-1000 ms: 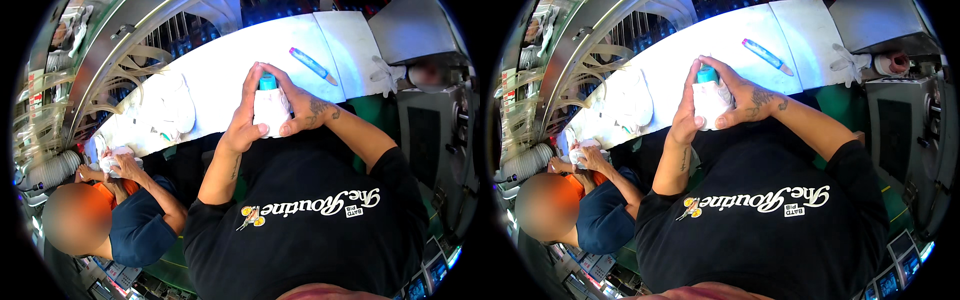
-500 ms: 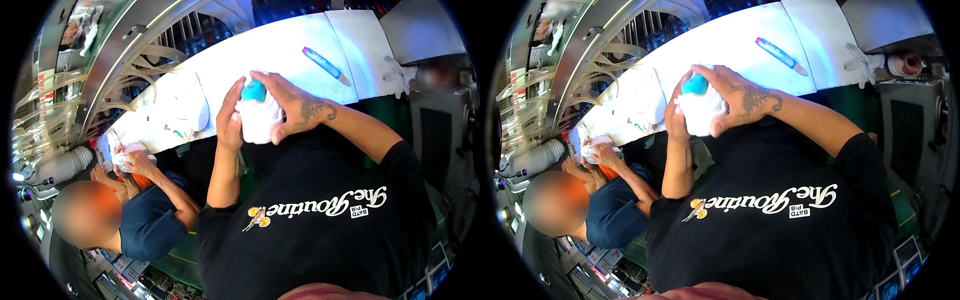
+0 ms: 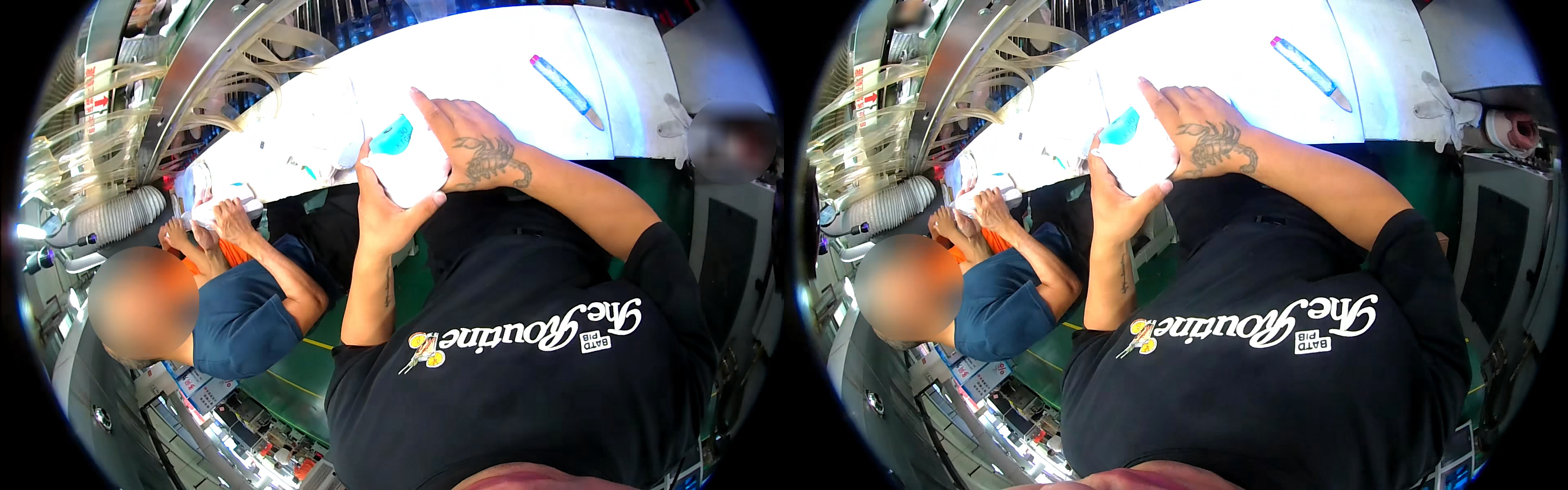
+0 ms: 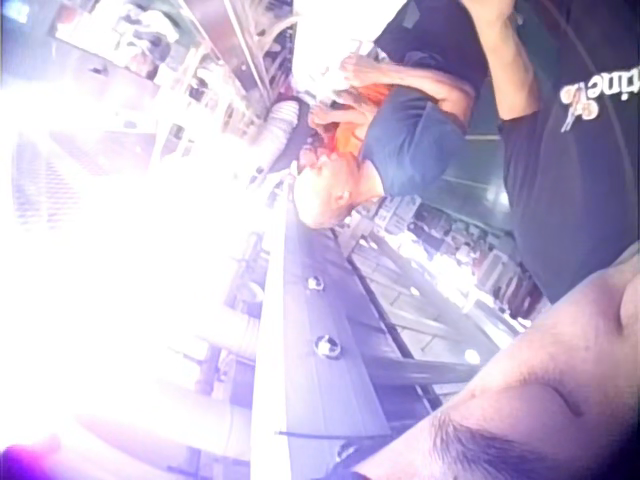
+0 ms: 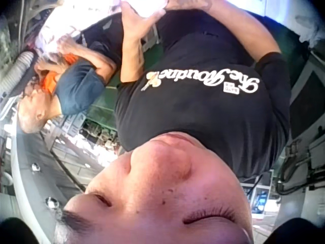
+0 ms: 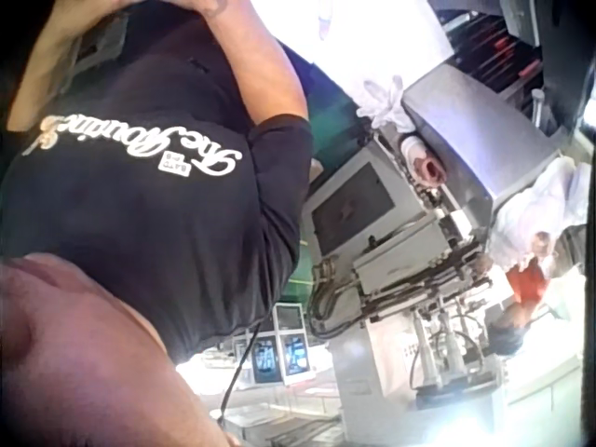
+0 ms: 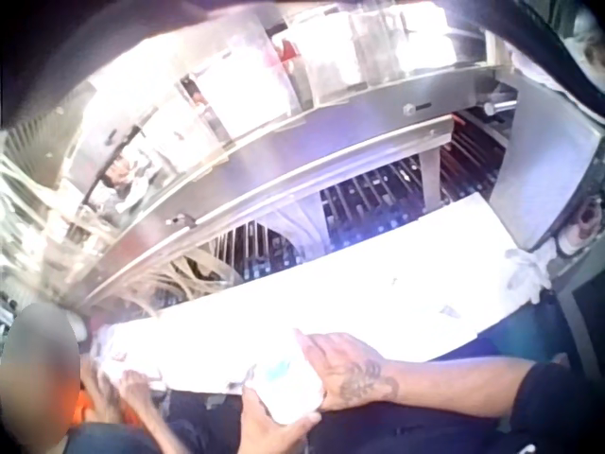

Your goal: The person assembles white slipper uppers by inserting teal insoles into the fabric shells. They repeatedly pick up a slipper, insert the insole, and press the edges to secure the fit. The person handles the items one at a time on a white workbench in a factory setting.

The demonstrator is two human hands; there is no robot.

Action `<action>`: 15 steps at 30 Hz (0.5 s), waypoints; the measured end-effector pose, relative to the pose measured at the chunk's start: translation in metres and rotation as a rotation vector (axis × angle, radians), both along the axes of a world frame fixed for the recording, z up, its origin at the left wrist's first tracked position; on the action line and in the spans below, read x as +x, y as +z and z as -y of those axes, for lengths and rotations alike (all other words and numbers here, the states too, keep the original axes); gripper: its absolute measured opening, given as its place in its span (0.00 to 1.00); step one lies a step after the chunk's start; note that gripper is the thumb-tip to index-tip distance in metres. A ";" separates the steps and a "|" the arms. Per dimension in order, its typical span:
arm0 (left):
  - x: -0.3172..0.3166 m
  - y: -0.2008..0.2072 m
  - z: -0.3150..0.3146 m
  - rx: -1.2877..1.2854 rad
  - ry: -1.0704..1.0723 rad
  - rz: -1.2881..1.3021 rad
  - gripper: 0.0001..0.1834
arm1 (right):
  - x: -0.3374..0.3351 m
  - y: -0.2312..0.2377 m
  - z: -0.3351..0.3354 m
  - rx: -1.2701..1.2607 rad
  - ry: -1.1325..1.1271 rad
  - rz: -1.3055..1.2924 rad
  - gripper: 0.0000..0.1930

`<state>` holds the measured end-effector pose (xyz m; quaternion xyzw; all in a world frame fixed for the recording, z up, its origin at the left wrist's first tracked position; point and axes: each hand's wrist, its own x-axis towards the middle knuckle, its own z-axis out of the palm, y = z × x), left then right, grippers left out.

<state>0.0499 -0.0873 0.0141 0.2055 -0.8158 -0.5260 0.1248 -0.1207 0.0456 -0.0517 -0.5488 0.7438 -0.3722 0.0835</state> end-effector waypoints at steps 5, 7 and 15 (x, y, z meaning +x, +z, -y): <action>-0.005 -0.004 0.004 -0.138 0.040 0.074 0.48 | 0.003 -0.005 0.001 -0.031 -0.071 -0.095 0.65; -0.004 -0.012 0.000 -0.144 0.091 0.058 0.47 | 0.001 -0.005 0.000 -0.044 -0.061 -0.098 0.65; -0.004 -0.022 0.008 -0.097 0.143 0.023 0.47 | -0.001 0.007 0.005 0.059 0.006 -0.074 0.66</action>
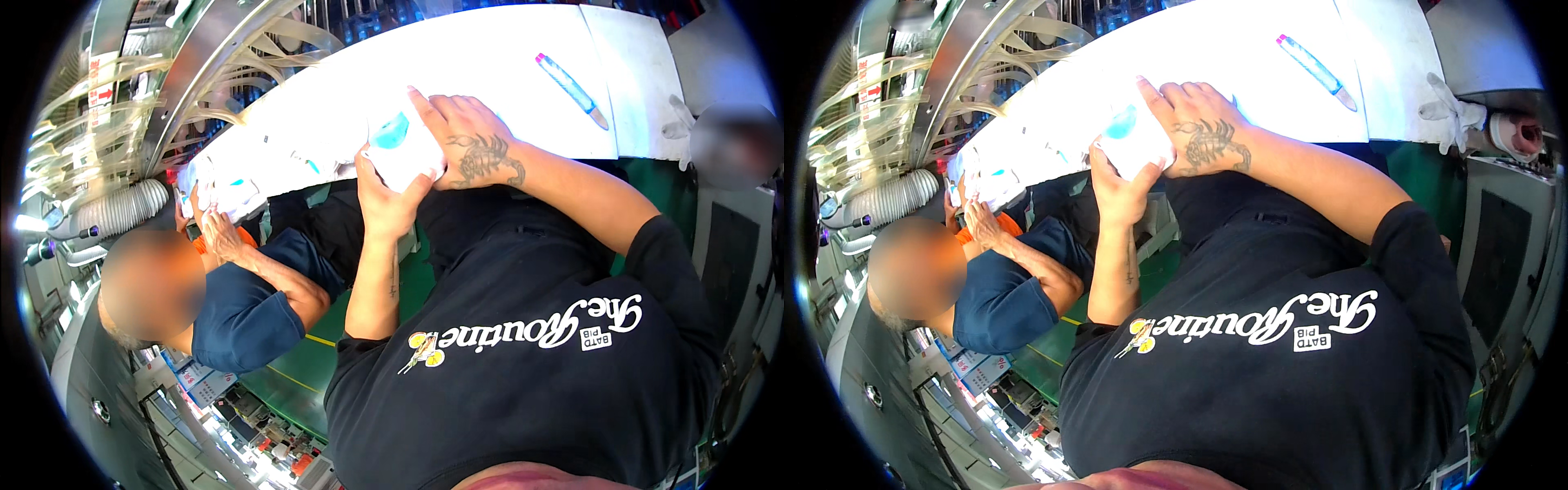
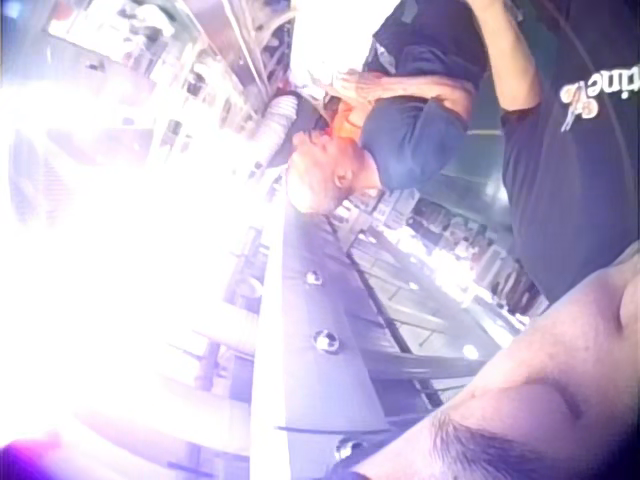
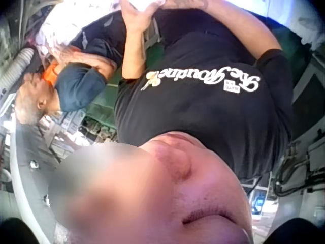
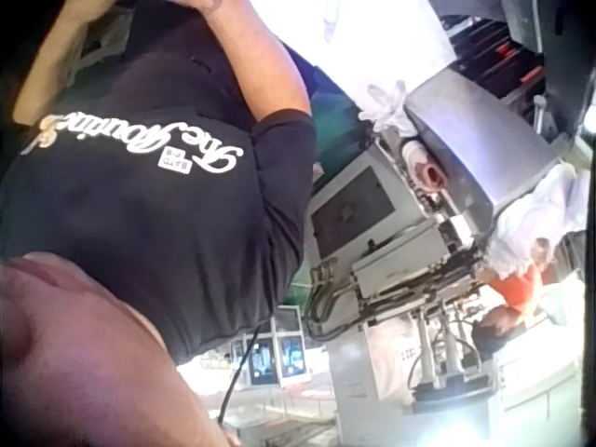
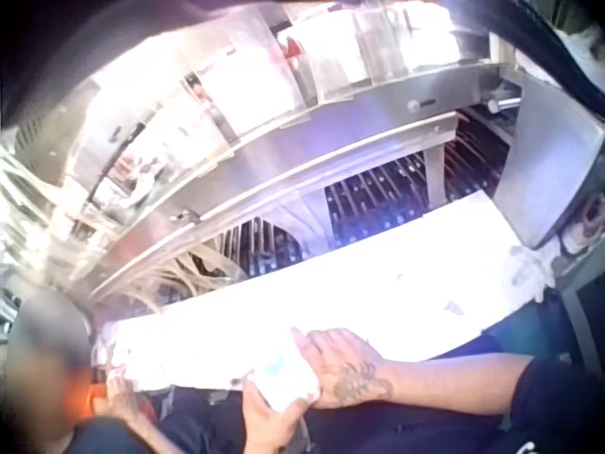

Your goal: The person assembles white slipper uppers by inserting teal insoles into the fabric shells. They repeatedly pick up a slipper, insert the insole, and press the edges to secure the fit. The person handles the items one at a time on a white workbench in a factory setting.

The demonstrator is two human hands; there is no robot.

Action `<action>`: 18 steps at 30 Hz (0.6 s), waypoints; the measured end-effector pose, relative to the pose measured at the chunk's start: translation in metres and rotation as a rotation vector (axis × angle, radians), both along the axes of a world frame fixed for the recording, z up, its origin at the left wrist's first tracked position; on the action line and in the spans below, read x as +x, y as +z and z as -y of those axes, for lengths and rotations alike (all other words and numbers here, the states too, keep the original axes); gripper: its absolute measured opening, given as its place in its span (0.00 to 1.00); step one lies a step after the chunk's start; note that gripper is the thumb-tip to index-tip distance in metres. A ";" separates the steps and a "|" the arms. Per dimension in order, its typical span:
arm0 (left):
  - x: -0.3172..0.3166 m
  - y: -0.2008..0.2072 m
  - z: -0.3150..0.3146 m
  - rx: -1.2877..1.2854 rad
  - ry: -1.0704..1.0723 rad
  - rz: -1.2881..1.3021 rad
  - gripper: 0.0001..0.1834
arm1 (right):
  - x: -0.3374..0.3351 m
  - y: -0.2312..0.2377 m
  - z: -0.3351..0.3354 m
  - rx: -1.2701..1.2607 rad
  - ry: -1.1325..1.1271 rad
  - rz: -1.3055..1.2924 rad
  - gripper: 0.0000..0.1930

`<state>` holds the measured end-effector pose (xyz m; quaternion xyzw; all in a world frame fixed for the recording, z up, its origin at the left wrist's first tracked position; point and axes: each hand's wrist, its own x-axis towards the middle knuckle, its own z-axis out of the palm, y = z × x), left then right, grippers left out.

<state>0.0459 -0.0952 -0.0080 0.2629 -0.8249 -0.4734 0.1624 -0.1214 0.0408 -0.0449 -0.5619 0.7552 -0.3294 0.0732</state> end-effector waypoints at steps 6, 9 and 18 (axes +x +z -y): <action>-0.001 -0.006 0.018 0.198 -0.029 -0.018 0.41 | -0.031 -0.011 -0.012 0.133 0.104 0.208 0.57; -0.013 0.007 0.021 0.176 -0.082 0.011 0.39 | -0.018 -0.013 -0.014 0.081 0.026 0.181 0.49; -0.030 0.004 0.039 0.040 -0.102 -0.100 0.40 | -0.034 -0.031 -0.034 -0.098 -0.146 0.255 0.38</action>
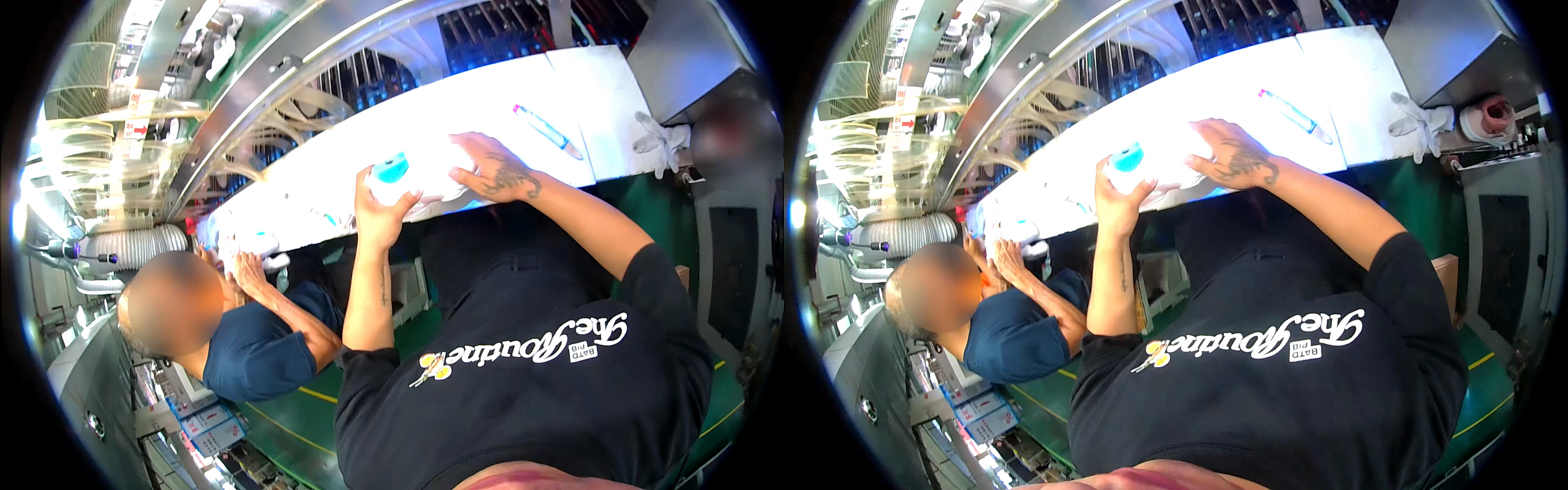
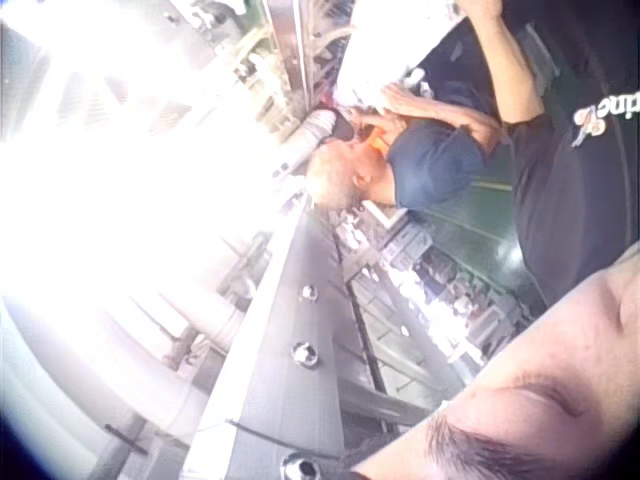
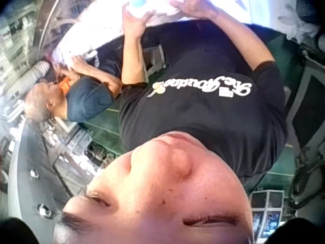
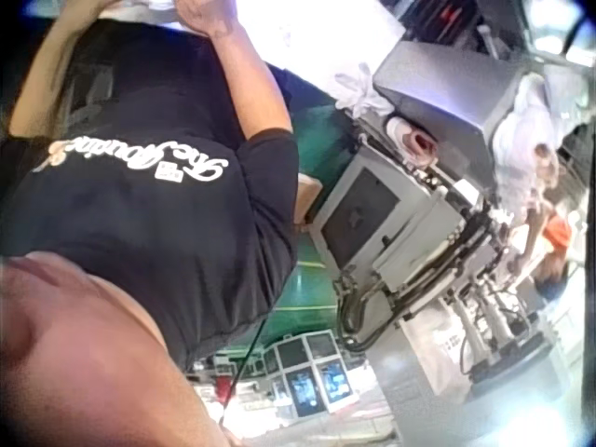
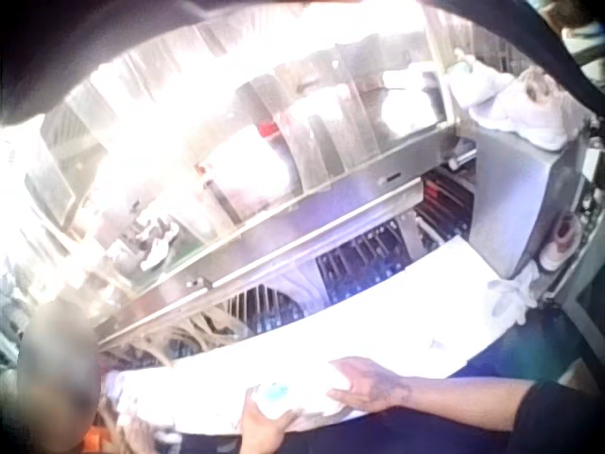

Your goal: The person assembles white slipper uppers by inserting teal insoles into the fabric shells. They repeatedly pick up a slipper, insert the insole, and press the edges to secure the fit. The person handles the items one at a time on a white workbench in a factory setting.

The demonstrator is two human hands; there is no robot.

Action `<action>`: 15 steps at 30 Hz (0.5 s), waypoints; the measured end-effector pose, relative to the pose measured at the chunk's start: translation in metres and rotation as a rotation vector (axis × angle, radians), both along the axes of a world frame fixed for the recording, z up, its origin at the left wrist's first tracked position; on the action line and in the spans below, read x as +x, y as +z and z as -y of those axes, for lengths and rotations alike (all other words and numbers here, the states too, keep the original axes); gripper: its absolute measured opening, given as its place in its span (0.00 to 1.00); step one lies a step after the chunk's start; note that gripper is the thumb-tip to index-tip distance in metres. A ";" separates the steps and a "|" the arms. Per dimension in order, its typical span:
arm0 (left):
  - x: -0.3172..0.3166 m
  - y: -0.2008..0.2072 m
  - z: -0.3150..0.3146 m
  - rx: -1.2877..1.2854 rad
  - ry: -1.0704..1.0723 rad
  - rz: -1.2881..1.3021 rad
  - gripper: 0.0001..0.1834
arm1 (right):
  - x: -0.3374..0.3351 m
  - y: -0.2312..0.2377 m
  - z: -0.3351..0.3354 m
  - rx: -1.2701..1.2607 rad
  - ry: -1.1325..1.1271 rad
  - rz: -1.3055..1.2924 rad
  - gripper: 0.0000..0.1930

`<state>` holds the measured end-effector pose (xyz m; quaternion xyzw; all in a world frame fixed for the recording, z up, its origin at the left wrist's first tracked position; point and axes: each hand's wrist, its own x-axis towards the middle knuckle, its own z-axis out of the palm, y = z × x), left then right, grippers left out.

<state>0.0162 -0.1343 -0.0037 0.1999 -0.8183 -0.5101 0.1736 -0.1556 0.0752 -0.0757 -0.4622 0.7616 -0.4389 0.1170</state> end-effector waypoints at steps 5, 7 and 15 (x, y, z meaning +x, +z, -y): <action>-0.020 -0.041 -0.031 -0.111 0.103 -0.430 0.43 | -0.044 -0.006 -0.077 0.192 -0.579 -0.387 0.35; -0.027 -0.070 -0.037 -0.357 0.016 -0.434 0.45 | -0.042 -0.009 -0.105 0.422 -0.531 -0.351 0.31; -0.045 -0.100 -0.009 0.111 -0.004 -0.100 0.44 | -0.032 -0.027 -0.130 0.347 -0.608 -0.325 0.21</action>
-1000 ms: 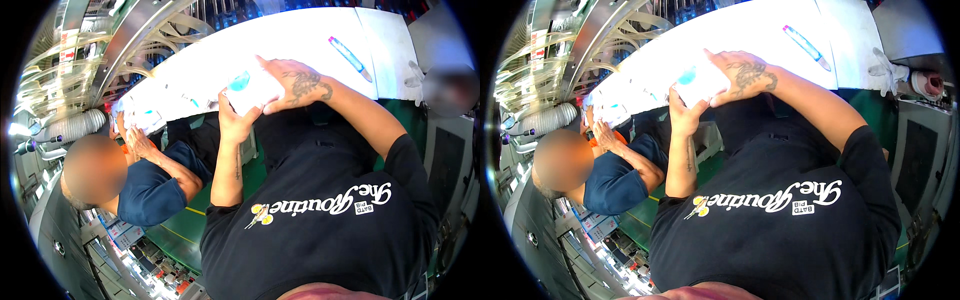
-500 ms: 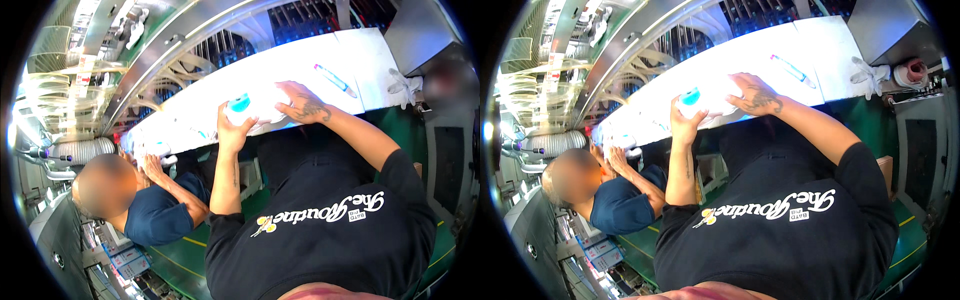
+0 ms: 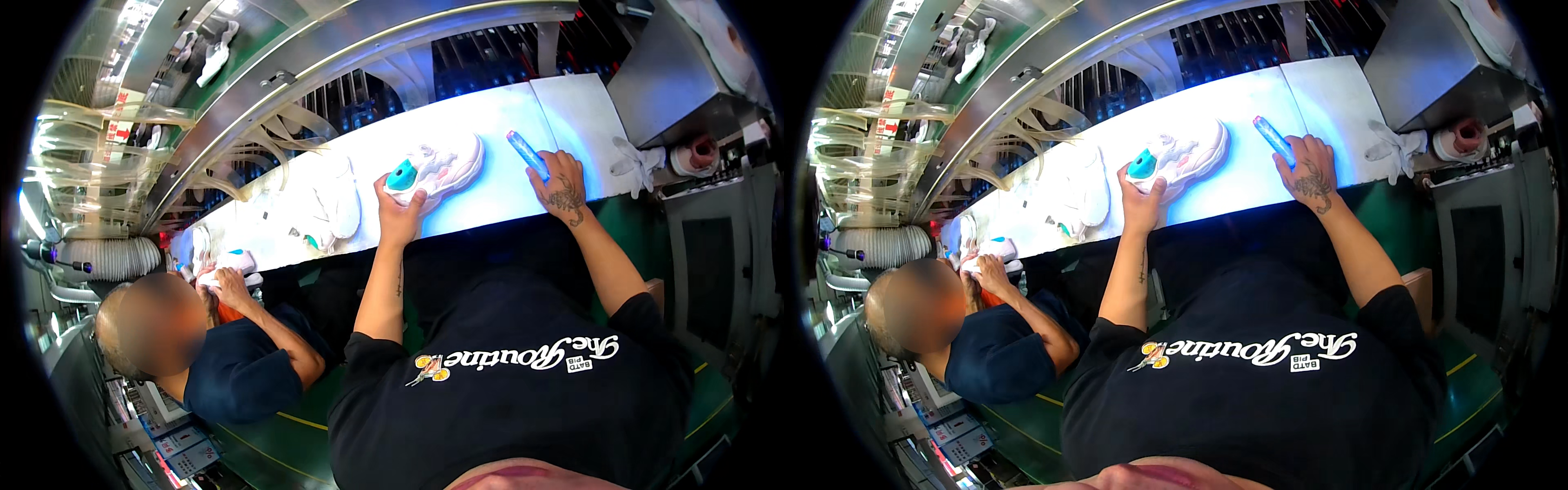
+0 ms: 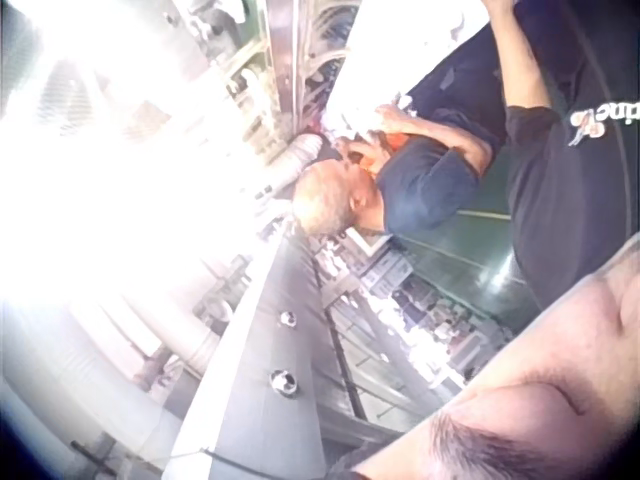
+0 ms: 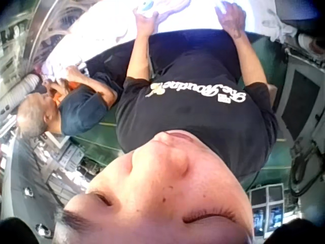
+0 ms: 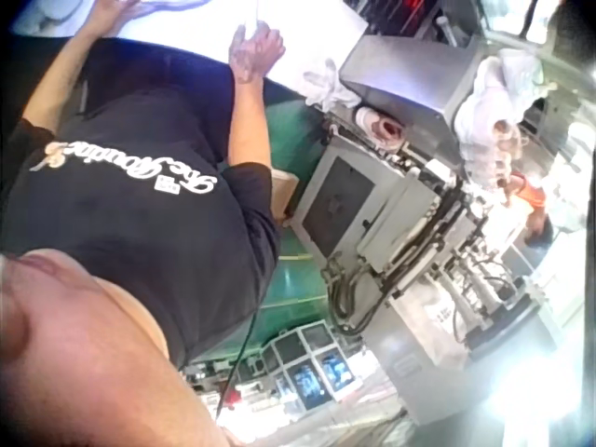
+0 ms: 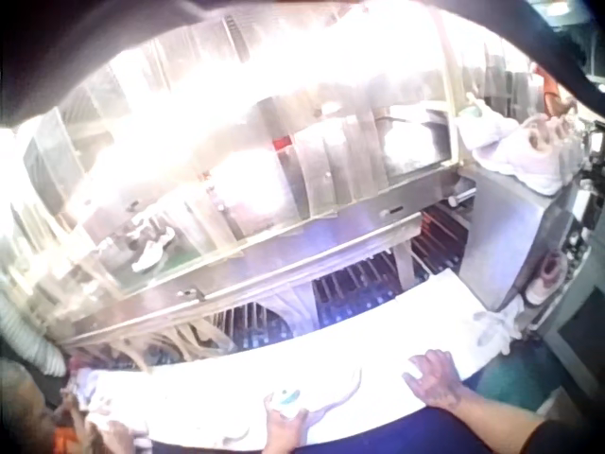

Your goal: The person assembles white slipper uppers by inserting teal insoles into the fabric shells. They repeatedly pick up a slipper, insert the insole, and press the edges to secure the fit. The person handles the items one at a time on a white workbench in a factory setting.

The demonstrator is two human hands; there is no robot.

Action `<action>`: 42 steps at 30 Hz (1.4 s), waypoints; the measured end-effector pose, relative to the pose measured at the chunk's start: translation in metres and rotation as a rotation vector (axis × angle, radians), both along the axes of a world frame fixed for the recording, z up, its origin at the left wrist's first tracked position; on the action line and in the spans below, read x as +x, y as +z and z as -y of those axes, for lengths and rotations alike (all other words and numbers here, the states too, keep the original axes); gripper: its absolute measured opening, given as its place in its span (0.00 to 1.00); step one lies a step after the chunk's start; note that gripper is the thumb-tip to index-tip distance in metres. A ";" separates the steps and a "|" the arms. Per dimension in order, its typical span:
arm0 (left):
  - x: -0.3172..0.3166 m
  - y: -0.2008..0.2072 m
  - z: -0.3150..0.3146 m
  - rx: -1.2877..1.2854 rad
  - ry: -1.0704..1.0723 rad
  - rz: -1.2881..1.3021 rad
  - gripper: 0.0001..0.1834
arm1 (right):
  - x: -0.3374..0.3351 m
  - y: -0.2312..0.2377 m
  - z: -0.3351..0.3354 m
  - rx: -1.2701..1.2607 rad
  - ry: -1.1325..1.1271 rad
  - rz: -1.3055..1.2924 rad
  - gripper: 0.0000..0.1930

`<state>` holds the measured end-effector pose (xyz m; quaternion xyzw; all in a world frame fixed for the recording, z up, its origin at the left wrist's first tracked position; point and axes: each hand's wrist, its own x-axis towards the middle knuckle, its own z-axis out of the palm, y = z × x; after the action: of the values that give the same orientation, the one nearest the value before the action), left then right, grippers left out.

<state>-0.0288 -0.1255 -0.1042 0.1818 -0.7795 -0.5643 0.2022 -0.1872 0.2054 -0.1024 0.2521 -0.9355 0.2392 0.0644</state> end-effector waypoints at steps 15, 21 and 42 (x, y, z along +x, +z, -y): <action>-0.005 0.020 0.006 0.277 -0.001 0.111 0.35 | 0.026 0.018 0.041 -0.147 0.107 0.050 0.35; -0.006 0.021 0.012 0.383 -0.042 0.077 0.39 | 0.009 0.039 0.116 -0.177 0.375 0.064 0.47; -0.011 0.032 0.023 0.494 -0.108 0.073 0.30 | -0.027 0.007 0.142 -0.407 0.415 0.322 0.35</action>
<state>-0.0401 -0.1482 -0.0719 0.2043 -0.6333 -0.7407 0.0928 -0.2144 0.0632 -0.0955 0.3783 -0.7952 0.4661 -0.0855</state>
